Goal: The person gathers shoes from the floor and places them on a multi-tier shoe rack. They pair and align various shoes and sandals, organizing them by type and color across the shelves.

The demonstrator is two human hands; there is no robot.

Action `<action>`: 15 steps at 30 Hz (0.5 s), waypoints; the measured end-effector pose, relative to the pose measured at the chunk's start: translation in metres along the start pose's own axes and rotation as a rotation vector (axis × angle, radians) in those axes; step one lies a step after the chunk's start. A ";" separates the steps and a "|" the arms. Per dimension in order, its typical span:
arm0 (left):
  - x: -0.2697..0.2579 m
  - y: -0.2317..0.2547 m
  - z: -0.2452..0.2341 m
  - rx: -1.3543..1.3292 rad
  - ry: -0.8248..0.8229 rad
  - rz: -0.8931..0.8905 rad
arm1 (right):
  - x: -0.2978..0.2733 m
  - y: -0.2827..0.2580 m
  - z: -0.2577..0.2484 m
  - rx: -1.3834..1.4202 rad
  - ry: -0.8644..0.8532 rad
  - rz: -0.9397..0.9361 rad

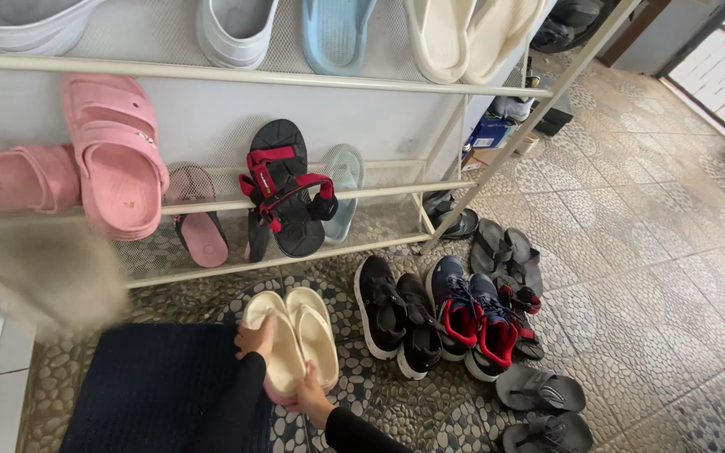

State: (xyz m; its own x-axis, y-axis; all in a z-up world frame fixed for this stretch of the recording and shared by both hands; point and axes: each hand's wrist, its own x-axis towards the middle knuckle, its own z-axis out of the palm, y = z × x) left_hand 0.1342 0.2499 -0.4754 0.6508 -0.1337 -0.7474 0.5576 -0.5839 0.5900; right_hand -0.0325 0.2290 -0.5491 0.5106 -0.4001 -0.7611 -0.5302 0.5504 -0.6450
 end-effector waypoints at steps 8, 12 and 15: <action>0.056 -0.036 0.073 -0.371 -0.480 0.128 | 0.095 0.031 -0.053 -0.104 0.420 -0.237; 0.076 -0.042 0.066 0.401 -0.319 0.535 | 0.143 0.062 -0.078 -0.491 0.525 -0.416; 0.084 -0.026 0.036 0.530 -0.239 0.463 | 0.086 0.032 -0.037 -0.497 0.739 -0.342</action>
